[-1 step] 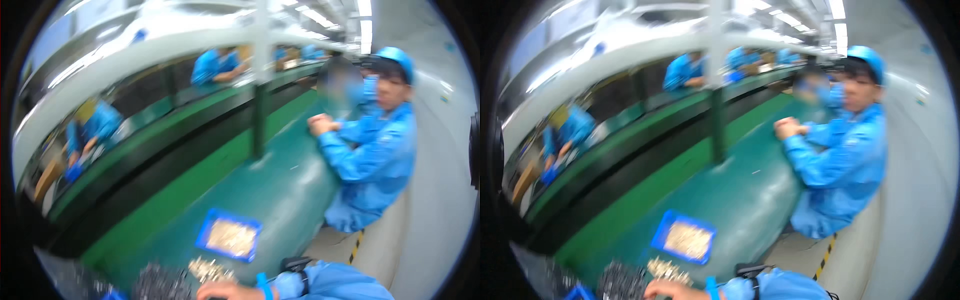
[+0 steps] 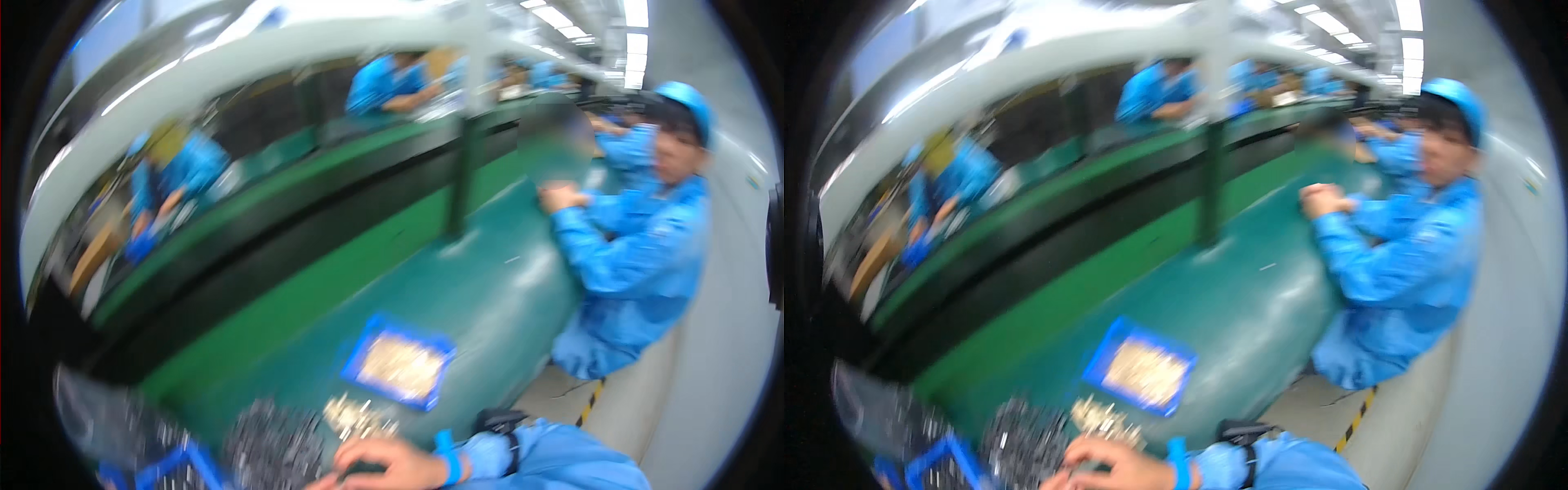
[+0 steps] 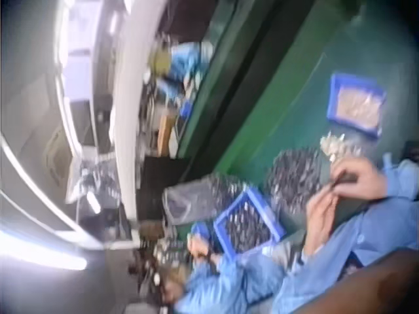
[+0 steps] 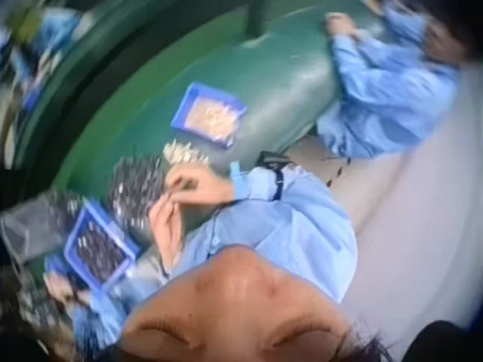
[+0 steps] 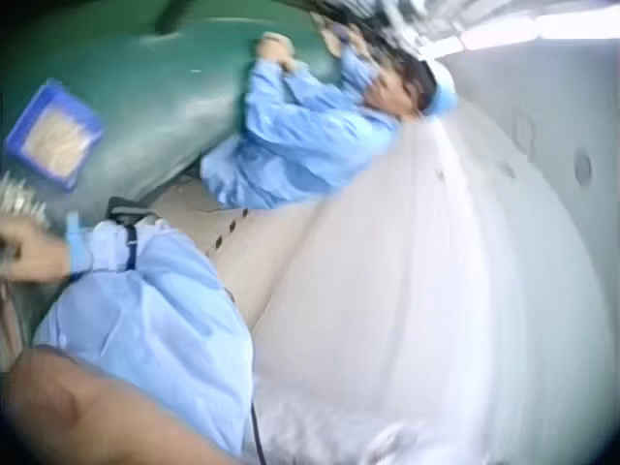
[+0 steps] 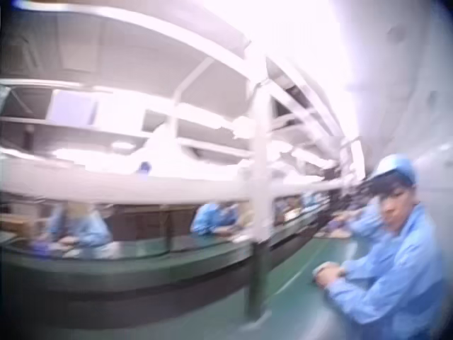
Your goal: Assembling small plastic and metal components at a factory production line.
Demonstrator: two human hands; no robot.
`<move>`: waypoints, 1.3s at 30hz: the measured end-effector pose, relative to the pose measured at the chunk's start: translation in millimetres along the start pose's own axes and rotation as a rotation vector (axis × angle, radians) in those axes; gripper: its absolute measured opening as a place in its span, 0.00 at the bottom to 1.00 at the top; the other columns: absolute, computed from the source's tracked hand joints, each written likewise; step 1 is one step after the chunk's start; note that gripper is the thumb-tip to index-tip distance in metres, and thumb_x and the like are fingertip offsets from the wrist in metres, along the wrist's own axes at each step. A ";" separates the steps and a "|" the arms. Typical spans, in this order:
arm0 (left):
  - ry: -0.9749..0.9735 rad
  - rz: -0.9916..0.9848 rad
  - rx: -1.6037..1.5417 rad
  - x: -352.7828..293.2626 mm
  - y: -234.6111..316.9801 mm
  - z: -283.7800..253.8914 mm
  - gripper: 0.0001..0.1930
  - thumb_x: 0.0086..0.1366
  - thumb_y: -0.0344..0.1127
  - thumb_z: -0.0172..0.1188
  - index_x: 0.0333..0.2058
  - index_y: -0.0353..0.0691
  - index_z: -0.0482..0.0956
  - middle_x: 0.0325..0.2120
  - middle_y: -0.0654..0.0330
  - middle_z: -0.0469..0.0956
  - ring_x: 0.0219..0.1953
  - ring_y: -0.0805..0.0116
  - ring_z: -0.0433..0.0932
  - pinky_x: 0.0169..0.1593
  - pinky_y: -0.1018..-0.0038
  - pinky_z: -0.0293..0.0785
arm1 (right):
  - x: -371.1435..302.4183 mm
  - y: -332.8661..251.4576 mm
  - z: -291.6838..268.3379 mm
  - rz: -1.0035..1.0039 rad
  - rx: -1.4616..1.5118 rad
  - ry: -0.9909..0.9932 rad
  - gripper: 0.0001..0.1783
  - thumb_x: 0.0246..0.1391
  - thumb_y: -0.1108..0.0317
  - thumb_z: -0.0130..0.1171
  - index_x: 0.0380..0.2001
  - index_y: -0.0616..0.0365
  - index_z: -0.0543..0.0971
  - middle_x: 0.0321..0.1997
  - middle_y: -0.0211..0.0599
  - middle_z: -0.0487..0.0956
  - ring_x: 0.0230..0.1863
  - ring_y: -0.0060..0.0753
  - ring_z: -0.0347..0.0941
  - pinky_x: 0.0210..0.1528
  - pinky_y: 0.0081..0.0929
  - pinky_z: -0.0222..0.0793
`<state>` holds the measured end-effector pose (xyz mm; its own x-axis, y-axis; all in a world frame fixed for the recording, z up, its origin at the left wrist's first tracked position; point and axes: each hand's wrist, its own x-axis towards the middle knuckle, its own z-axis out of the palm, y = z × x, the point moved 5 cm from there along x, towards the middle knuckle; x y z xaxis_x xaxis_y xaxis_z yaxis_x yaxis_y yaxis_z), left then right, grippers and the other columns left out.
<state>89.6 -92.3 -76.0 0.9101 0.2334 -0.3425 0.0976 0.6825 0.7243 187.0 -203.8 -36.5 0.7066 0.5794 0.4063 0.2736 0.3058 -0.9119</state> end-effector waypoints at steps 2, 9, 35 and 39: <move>-0.030 0.099 0.063 16.6 -12.9 -7.3 0.15 0.53 0.22 0.54 0.41 0.23 0.71 0.29 0.49 0.76 0.30 0.65 0.75 0.36 0.74 0.71 | -6.7 17.9 -11.8 0.149 0.308 0.032 0.07 0.48 0.77 0.56 0.33 0.63 0.71 0.38 0.37 0.71 0.43 0.25 0.68 0.44 0.23 0.64; 0.092 0.344 0.171 4.7 -1.1 7.7 0.12 0.53 0.18 0.56 0.38 0.27 0.74 0.33 0.48 0.76 0.31 0.65 0.78 0.36 0.75 0.76 | -9.5 33.5 0.9 0.300 0.667 0.005 0.04 0.49 0.84 0.50 0.30 0.70 0.70 0.41 0.45 0.67 0.36 0.30 0.72 0.39 0.27 0.70; 0.041 0.351 0.259 4.5 -2.2 11.8 0.12 0.53 0.19 0.56 0.39 0.29 0.75 0.33 0.51 0.76 0.32 0.69 0.77 0.37 0.76 0.76 | -8.9 31.5 -1.2 0.297 0.415 0.005 0.03 0.44 0.85 0.53 0.25 0.69 0.72 0.39 0.43 0.67 0.35 0.27 0.71 0.34 0.21 0.75; 0.107 0.356 0.237 4.1 -2.1 13.7 0.11 0.51 0.18 0.57 0.36 0.28 0.76 0.29 0.50 0.77 0.28 0.66 0.78 0.34 0.75 0.76 | -10.0 31.0 -0.7 0.312 0.428 0.007 0.03 0.44 0.85 0.54 0.24 0.69 0.72 0.39 0.43 0.67 0.36 0.27 0.71 0.33 0.21 0.75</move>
<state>98.7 -102.2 -70.7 0.8581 0.5040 -0.0977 -0.1134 0.3716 0.9214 188.9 -200.7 -68.9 0.7163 0.6878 0.1179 -0.2403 0.4017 -0.8837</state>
